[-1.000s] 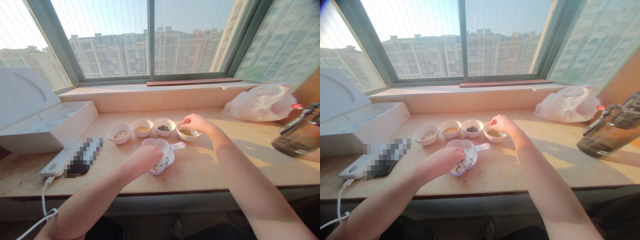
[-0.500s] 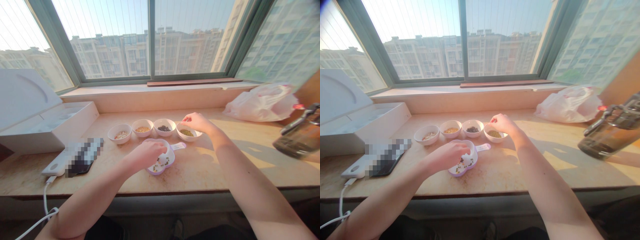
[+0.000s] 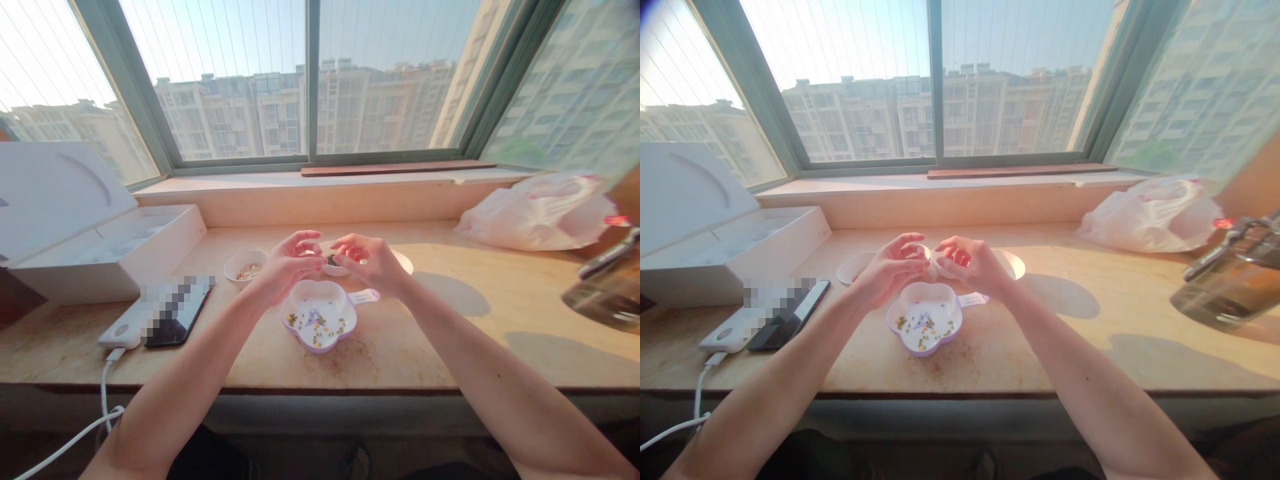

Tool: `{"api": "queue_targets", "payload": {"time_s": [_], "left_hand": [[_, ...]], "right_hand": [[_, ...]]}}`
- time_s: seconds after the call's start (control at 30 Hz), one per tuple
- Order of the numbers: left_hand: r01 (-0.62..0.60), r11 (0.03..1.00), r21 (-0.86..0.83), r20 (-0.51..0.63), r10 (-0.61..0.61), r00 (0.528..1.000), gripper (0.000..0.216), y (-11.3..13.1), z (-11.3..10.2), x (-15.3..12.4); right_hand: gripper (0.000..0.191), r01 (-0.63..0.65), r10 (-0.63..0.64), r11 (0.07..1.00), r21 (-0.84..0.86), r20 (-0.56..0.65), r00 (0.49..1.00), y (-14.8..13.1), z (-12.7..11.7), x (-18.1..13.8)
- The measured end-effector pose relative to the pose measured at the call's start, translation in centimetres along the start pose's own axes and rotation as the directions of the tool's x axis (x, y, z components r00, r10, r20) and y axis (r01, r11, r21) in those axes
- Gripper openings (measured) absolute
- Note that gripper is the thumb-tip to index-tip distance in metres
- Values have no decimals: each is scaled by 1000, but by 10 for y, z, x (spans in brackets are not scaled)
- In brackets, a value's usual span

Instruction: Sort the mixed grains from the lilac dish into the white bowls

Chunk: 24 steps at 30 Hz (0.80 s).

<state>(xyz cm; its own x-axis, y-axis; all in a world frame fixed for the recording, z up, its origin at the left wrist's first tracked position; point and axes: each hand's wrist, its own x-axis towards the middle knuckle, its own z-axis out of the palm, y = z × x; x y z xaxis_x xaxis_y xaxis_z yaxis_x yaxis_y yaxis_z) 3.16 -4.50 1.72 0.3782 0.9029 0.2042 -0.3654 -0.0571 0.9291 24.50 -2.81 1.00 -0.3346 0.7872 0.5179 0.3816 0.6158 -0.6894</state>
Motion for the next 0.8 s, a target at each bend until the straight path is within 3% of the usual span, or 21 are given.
{"api": "queue_targets", "payload": {"time_s": [0.13, 0.37, 0.6, 0.7, 0.8], "left_hand": [[22, 999, -30, -20, -23, 1000, 56, -3, -1, 2], [75, 997, 34, -69, -73, 995, 49, -11, -5, 3], [140, 983, 116, -117, -127, 985, 37, -10, -6, 4], [127, 969, 214, -106, -106, 989, 28, -9, -7, 4], [56, 873, 485, -64, -28, 998, 15, -8, -9, 3]], "right_hand": [[34, 48, -50, 997, 67, 29, 998, -6, 14, -4], [21, 153, -153, 988, 17, -5, 988, 8, 22, -4], [27, 124, -124, 992, 4, -11, 992, 14, 29, -5], [29, 145, -145, 989, -28, 4, 989, 14, 28, -5], [25, 150, -154, 984, -92, -36, 987, 13, 21, -4]]}}
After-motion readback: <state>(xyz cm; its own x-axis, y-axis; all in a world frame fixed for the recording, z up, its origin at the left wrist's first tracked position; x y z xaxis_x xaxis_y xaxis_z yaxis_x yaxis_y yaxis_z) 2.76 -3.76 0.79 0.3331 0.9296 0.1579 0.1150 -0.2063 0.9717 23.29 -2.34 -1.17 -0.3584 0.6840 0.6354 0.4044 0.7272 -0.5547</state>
